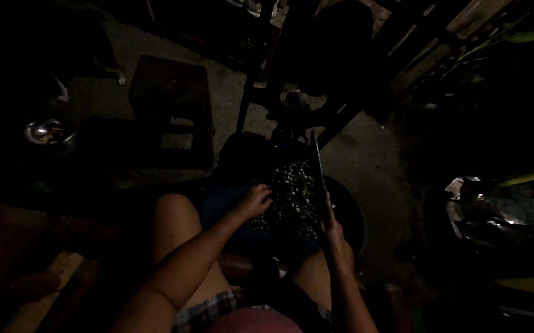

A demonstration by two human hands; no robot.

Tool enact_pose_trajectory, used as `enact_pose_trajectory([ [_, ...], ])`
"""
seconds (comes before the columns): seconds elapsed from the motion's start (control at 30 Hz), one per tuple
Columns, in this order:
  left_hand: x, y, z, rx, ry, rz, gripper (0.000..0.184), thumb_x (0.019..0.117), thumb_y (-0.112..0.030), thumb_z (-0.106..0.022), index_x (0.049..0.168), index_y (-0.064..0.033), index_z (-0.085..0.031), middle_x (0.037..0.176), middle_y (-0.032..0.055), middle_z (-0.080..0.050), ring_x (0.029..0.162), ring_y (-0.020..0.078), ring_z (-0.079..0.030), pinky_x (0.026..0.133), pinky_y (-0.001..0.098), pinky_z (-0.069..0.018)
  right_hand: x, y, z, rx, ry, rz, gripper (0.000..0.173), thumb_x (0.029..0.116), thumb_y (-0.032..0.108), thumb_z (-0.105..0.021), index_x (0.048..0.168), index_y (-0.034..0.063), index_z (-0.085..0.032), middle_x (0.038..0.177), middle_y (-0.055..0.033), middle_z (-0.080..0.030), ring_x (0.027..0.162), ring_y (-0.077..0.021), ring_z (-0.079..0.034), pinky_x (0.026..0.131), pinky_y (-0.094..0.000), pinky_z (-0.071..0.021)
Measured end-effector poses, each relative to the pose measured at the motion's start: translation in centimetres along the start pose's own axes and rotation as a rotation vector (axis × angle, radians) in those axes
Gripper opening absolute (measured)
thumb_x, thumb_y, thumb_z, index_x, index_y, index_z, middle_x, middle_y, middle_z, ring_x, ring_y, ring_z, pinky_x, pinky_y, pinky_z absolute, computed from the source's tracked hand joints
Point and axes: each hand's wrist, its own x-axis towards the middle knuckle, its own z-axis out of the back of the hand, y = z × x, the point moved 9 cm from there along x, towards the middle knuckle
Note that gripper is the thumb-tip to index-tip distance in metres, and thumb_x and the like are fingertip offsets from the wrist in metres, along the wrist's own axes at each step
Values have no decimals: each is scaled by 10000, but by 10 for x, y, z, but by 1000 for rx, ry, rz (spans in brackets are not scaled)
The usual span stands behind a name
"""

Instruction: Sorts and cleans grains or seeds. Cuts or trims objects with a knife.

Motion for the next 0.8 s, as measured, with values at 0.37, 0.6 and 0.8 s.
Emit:
enact_pose_trajectory([
  [0.37,0,2,0,0,30,23,404,1076,-224,-519,1414,-16,-594,1517,195,-509,1418,322,-482,1198,451,-364,-1,-5,7,37,-24,-4,766,1023,32,-513,1659,185,-115,1215,-265,-687,883,-380,-717,816,-526,-567],
  [0.6,-2,3,-3,1,45,22,405,1076,-211,-514,1414,-1,-590,1506,217,-512,1412,326,-488,1201,442,-362,2,-30,-35,8,180,-138,681,1089,168,-441,1662,248,-83,1240,-262,-667,1006,-376,-700,908,-540,-545],
  [0.8,-3,3,-3,3,33,21,407,1074,-229,-524,1408,-9,-598,1501,207,-521,1411,320,-492,1197,444,-368,-6,-11,1,26,-56,-19,744,1041,63,-481,1660,151,-77,1194,-271,-689,862,-361,-725,791,-525,-583],
])
